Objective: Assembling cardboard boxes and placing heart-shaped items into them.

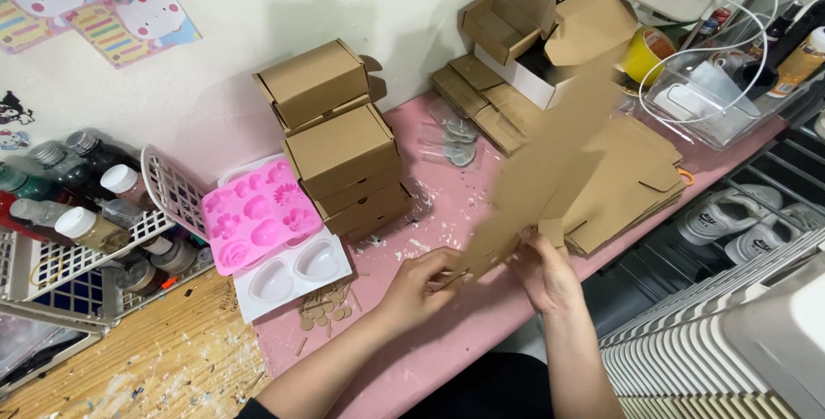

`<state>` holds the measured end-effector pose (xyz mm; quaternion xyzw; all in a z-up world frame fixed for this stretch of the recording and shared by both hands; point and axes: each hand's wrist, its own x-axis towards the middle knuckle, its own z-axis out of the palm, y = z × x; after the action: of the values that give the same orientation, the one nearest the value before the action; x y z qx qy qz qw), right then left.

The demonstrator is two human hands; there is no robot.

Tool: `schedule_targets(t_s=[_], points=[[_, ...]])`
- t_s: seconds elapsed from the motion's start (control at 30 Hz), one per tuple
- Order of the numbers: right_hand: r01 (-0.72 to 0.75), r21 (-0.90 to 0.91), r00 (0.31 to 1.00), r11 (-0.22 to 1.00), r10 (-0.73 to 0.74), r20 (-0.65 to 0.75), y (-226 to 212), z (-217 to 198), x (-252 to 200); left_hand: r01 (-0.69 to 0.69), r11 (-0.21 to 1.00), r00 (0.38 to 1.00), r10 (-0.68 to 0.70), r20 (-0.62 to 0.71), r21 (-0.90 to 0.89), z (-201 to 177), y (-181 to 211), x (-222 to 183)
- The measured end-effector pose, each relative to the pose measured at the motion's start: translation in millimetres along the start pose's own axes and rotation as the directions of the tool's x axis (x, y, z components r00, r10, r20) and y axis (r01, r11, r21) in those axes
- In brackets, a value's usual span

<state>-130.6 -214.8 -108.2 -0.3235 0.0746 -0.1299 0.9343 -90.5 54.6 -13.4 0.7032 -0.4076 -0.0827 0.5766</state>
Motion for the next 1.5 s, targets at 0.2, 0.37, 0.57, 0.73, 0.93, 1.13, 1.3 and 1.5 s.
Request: schedule_targets(t_s=[0.2,0.37,0.57,0.73,0.93,1.13,1.3,1.5], points=[[-0.034,-0.307,0.999,0.951,0.032,-0.01,-42,55,-20,0.112,0.958,0.977,-0.154,-0.144,-0.264,-4,-1,0],[0.097,-0.264,0.995,0.96,-0.091,0.038,-28,43,-28,0.282,0.825,0.923,-0.373,-0.096,-0.489,-9,-3,6],[0.241,-0.233,0.951,0.942,-0.182,0.248,-18,14,-33,0.331,0.758,0.912,-0.41,-0.017,-0.562,-8,8,8],[0.276,-0.148,0.862,0.95,-0.176,0.476,-20,-5,-30,0.356,0.699,0.893,-0.451,0.004,-0.621,-6,13,6],[0.124,0.102,0.831,0.987,-0.159,0.532,-28,-21,-18,0.365,0.725,0.877,-0.479,-0.045,-0.584,-14,21,8],[0.205,-0.198,0.936,0.958,-0.133,0.327,-30,-8,-15,0.343,0.771,0.886,-0.455,-0.087,-0.537,-15,14,6],[0.238,-0.281,0.969,0.93,-0.209,0.129,-24,-2,-7,0.327,0.798,0.915,-0.402,-0.043,-0.507,-20,19,3],[0.037,-0.561,0.999,0.827,-0.043,0.003,76,-75,22,0.278,0.786,0.922,-0.38,-0.077,-0.552,-23,22,5]])
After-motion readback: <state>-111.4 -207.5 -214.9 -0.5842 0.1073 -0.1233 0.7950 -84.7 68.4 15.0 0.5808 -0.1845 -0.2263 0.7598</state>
